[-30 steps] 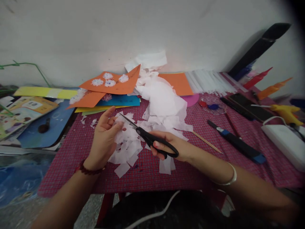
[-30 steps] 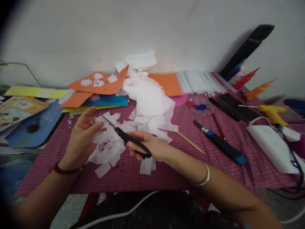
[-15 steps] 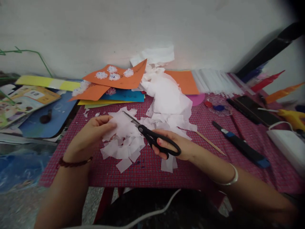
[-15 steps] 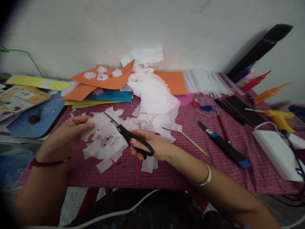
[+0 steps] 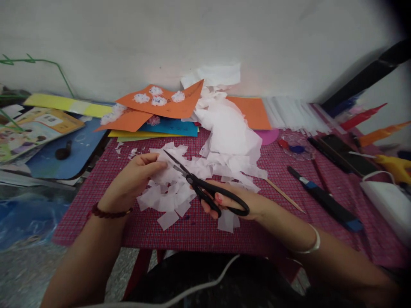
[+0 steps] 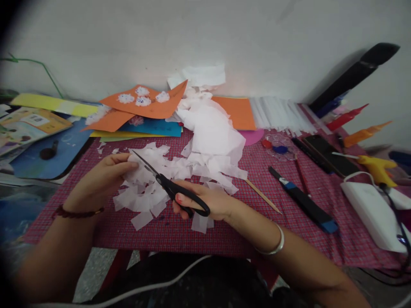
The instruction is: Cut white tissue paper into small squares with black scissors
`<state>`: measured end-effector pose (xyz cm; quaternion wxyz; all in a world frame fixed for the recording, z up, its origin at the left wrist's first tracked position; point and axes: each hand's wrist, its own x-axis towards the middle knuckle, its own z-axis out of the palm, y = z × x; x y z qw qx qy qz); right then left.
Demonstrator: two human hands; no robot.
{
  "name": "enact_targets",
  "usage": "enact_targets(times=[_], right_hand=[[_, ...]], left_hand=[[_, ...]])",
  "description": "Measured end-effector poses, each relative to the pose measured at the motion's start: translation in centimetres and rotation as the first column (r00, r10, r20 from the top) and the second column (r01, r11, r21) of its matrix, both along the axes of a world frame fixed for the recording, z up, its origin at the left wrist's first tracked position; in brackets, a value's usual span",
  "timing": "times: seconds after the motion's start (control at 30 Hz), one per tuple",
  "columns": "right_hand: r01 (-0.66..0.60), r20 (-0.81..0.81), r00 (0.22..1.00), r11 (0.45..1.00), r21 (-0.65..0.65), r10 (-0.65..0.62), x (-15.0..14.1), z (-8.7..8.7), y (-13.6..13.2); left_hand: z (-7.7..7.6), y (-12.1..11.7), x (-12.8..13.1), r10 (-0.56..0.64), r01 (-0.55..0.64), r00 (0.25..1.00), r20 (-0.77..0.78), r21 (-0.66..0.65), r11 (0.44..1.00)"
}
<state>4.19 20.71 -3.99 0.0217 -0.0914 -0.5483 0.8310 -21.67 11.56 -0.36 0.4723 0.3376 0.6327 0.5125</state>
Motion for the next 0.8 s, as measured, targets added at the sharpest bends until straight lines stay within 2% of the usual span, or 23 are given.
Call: enact_targets(times=[0.2,0.3,0.43,0.6,0.8], right_hand=[[0.01,0.071,0.997,0.992,0.124,-0.019,0.0,0.7,0.1],[-0.002,0.058,0.998,0.987,0.161,-0.008,-0.1,0.8,0.1],[0.001,0.061,0.998,0.981,0.196,-0.013,-0.2,1.0,0.0],[0.029,0.112,0.992,0.979,0.2,-0.052,-0.4,1.0,-0.3],[0.1,0.163,0.979,0.986,0.133,-0.121,-0.4,0.3,-0.7]], left_hand=[[0.0,0.4,-0.1,-0.065,0.069,0.996,0.062,-0.074,0.995],[-0.3,0.3,-0.4,-0.076,0.088,0.99,0.116,-0.102,0.991],[-1.0,0.4,-0.4,-0.079,0.093,0.991,0.112,-0.121,0.988],[-1.2,0.8,0.0,-0.057,0.081,0.983,0.176,-0.133,0.988],[-1.3,0.7,0.0,-0.041,0.069,0.968,0.248,-0.108,0.992]])
